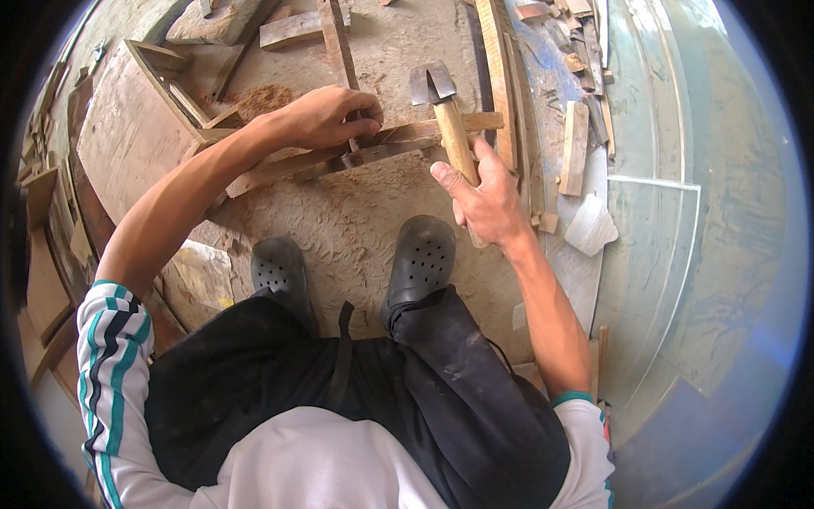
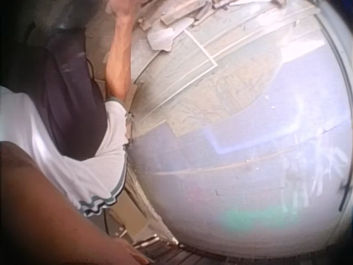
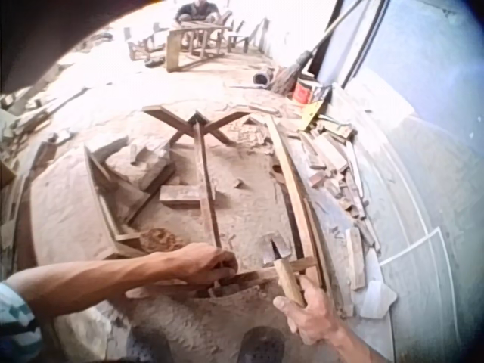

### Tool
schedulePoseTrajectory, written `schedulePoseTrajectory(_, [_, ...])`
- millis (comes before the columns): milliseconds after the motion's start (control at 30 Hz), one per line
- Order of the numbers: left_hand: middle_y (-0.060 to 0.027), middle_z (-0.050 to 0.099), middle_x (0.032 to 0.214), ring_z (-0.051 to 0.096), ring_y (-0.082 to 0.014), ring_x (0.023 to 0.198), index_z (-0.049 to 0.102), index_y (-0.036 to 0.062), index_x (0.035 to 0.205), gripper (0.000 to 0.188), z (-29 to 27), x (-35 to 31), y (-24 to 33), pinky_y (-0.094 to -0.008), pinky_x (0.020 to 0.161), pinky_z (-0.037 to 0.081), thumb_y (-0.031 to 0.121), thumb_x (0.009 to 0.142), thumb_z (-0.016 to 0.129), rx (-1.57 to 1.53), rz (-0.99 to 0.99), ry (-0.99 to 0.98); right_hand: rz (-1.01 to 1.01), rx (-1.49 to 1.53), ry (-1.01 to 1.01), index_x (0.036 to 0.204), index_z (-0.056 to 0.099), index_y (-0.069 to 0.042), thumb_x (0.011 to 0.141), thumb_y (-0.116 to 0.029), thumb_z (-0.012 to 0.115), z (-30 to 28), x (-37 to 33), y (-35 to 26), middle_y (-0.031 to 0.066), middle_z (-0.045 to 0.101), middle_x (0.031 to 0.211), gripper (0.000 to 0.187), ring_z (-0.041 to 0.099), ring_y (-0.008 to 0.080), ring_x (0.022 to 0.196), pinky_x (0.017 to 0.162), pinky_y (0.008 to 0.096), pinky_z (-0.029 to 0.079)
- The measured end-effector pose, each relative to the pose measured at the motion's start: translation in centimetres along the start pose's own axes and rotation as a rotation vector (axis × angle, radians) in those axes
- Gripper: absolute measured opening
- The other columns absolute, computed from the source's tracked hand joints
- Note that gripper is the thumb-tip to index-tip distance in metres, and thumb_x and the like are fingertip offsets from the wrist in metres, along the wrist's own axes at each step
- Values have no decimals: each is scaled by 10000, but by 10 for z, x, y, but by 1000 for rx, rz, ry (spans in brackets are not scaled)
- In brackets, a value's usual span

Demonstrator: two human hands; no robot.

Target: The person sits on the floor and assembles a wooden frame by aligning pieces and hammering nails into place. They repeatedly position the frame, insert nails, and strike them with a hammer to secure the joints.

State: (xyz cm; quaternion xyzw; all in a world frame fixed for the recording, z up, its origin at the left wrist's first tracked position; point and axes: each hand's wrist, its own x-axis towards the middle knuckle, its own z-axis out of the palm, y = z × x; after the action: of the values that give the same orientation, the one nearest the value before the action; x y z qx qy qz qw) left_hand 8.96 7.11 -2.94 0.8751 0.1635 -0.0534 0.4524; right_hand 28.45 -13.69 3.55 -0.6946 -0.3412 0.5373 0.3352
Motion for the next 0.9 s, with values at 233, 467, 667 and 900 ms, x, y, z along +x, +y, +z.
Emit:
schedulePoseTrajectory(233, [-156, 722, 912, 695, -331, 844, 667, 41, 1060, 233, 3, 1, -4, -446, 750, 521, 243, 964, 604, 35, 48, -5, -71, 289, -16, 1287, 470, 6, 997, -215, 628, 5, -1, 6, 2, 511, 747, 397, 512, 80, 525, 483, 234, 439])
schedulePoseTrajectory(467, [-147, 725, 924, 701, -313, 848, 686, 39, 1061, 213, 8, -1, -11, -427, 764, 537, 203, 938, 627, 63, 145, 32, -125, 240, 17, 1281, 483, -2, 999, -194, 622, 1, 5, 8, 5, 533, 760, 368, 510, 79, 531, 490, 228, 424])
schedulePoseTrajectory(667, [-144, 729, 922, 707, -294, 843, 696, 34, 1058, 223, 6, -3, -9, -404, 768, 543, 215, 934, 655, -17, 74, 67, -108, 259, 5, 1273, 495, -4, 993, -200, 640, -1, 9, 12, -1, 536, 757, 371, 507, 70, 530, 485, 223, 419])
schedulePoseTrajectory(900, [-138, 726, 900, 708, -282, 825, 689, 22, 1048, 221, 4, -1, -8, -398, 774, 547, 210, 937, 662, -35, 46, 40, -94, 250, 5, 1273, 499, 1, 986, -210, 656, -1, 10, 16, -6, 532, 750, 390, 503, 64, 530, 475, 220, 414])
